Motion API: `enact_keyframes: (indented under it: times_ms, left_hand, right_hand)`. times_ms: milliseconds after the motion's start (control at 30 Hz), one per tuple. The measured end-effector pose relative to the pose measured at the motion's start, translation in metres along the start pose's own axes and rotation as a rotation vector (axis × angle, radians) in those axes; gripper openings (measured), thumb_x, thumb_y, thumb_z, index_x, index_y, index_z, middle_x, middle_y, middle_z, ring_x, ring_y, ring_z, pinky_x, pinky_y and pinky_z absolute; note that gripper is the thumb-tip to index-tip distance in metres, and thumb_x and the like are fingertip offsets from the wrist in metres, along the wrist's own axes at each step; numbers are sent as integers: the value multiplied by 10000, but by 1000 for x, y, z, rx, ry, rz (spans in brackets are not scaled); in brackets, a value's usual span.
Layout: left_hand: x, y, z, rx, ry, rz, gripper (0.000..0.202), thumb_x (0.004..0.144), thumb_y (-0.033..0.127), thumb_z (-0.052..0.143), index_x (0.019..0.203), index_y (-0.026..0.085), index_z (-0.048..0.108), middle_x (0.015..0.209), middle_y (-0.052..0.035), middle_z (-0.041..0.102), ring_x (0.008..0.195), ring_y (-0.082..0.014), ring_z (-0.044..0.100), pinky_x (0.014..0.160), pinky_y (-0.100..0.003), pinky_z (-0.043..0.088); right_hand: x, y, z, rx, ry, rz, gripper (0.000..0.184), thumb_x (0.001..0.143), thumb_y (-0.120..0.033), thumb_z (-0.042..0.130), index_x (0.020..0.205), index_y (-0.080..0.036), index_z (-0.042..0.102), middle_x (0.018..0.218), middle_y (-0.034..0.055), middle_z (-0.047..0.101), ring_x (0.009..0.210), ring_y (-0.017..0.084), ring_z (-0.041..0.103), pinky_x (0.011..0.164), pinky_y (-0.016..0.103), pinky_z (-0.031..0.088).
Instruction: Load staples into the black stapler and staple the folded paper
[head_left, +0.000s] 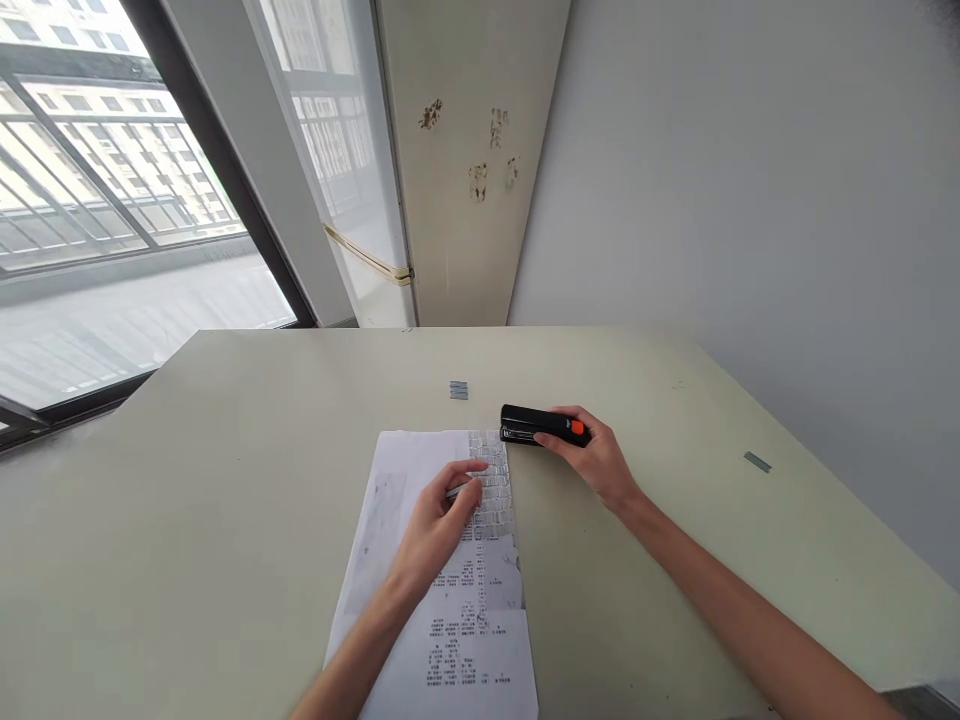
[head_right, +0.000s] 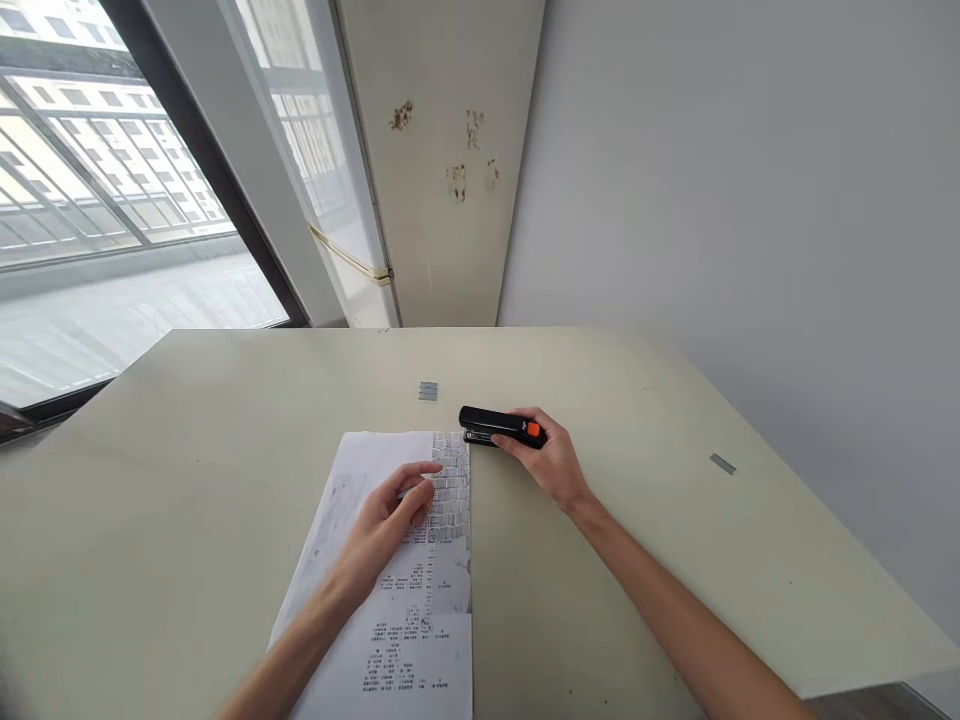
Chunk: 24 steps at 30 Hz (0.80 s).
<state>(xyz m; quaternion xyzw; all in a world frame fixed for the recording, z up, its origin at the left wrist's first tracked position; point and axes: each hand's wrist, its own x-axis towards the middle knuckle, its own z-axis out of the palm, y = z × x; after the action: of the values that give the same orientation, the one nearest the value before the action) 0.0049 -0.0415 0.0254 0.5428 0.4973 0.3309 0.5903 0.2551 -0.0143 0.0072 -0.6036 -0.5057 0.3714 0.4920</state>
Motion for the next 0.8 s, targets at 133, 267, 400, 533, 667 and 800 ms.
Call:
enact_keyframes:
  times_ms: [133, 267, 400, 533, 667, 800]
  left_hand:
    - [-7, -14, -1, -45, 30, 24, 387, 962, 515, 564, 1155, 194, 665, 767, 23, 511, 648, -130, 428, 600, -255, 338]
    - [-13, -18, 1, -104, 35, 24, 366, 945, 517, 603, 1110, 199, 677, 794, 9, 550, 672, -139, 474, 618, -262, 372]
    - [-12, -16, -5, -394, 71, -42, 334, 955, 479, 645, 1093, 181, 708, 811, -10, 603, 719, -140, 526, 716, -272, 444]
    - [-7, -12, -12, -850, 87, -221, 285, 995, 364, 624, 1123, 133, 732, 1146, -121, 710, 938, -177, 668, 877, -298, 524]
    - [-7, -1, -12, -1048, 82, -300, 321, 1038, 287, 530, 1208, 76, 702, 1360, -195, 675, 1232, -258, 670, 1073, -339, 503]
    - [-12, 11, -3, -1115, 25, -305, 393, 1049, 288, 503, 1304, 19, 634, 1343, -233, 678, 1296, -290, 645, 1144, -377, 469]
  right_hand:
    - [34, 9, 30, 2, -73, -82, 506, 723, -598, 857, 1053, -239, 723, 977, 36, 739, 903, 239, 666, 853, 384, 544]
    - [57, 16, 53, -26, -149, -158, 503, 737, -611, 837, 1056, -242, 714, 991, 31, 755, 910, 238, 682, 876, 393, 553]
    - [67, 19, 63, -59, -188, -204, 486, 745, -613, 825, 1043, -244, 718, 1014, 30, 757, 928, 237, 685, 906, 396, 553]
    - [69, 17, 63, -108, -208, -246, 453, 783, -594, 801, 1064, -246, 726, 1034, 35, 767, 948, 246, 700, 926, 418, 556]
    - [52, -4, 55, -168, -127, -323, 441, 825, -502, 810, 1179, -263, 701, 1248, 75, 723, 1197, 300, 641, 1087, 497, 473]
    - [3, -38, 37, -305, -157, -668, 286, 972, -338, 694, 1252, -293, 654, 1308, 75, 680, 1282, 266, 588, 1124, 480, 452]
